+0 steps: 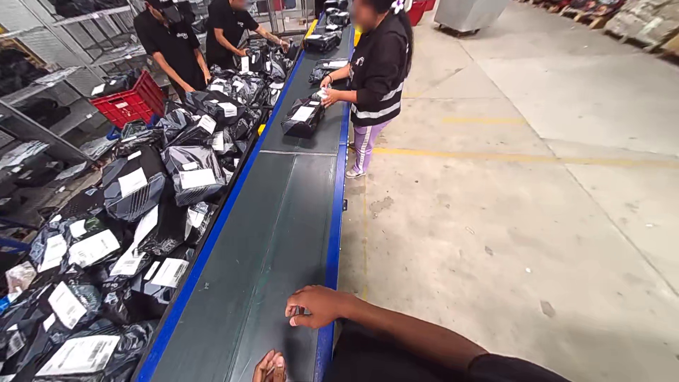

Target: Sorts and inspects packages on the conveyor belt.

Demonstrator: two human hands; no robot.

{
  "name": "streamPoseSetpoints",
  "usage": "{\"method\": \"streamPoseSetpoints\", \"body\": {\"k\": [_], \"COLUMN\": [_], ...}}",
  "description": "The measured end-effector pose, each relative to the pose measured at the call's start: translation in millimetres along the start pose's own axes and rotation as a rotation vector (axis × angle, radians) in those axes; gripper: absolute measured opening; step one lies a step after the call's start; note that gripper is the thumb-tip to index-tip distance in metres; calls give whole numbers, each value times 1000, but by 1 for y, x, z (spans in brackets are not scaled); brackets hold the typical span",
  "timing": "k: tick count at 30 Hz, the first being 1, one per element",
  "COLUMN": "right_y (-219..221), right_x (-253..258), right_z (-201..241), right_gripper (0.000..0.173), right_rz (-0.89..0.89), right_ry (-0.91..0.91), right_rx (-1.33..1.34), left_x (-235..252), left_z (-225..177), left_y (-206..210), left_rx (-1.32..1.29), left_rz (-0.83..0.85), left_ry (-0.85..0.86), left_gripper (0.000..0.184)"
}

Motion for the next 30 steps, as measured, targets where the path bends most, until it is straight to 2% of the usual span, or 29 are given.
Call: {"method": "streamPoseSetpoints", "body": {"k": [8,10,13,16,18,20,23,25,28,30], "right_y": [-15,-26,-61,-131,-208,-303,-446,-506,-537,-517], "right_x": [-13,-16,-21,-18,-2,24,65,100,161,173], "right_z": [-31,-45,-73,-99,-113,-126,-149,-164,-198,-207], "right_gripper": [31,33,40,48,59,71,87,85,105,101], "right_rz": [0,-55,-239,-441,-522,-622,-884,-983,-891,-807], "right_ry": [99,136,172,165,162,188,228,219,324,352], "right_rx": [35,81,132,59,19,-7,-86,-80,-80,-146], "left_x": [12,18,28,38,50,72,144,202,316,387], "left_z": [-9,-11,-18,-25,-31,-42,-72,-100,-132,-136], "left_y": [8,12,18,24,28,33,51,67,77,87], "left_rx": [49,66,73,73,59,42,61,60,-7,-86], "left_rz": [75,99,130,140,137,147,210,232,195,157], "left_ry": [-77,-89,-112,-165,-191,-206,-152,-116,-86,-102], "left_gripper": [45,47,48,47,47,49,63,71,76,82]}}
Point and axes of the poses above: each hand's wrist, its own x-axis towards the middle knuckle, its own y-axis out of the palm, z = x × y, the point moved 1 cm from there along x, towards the middle knuckle, and after that the axes turned 15 degrees about x, right-handed, at the moved point
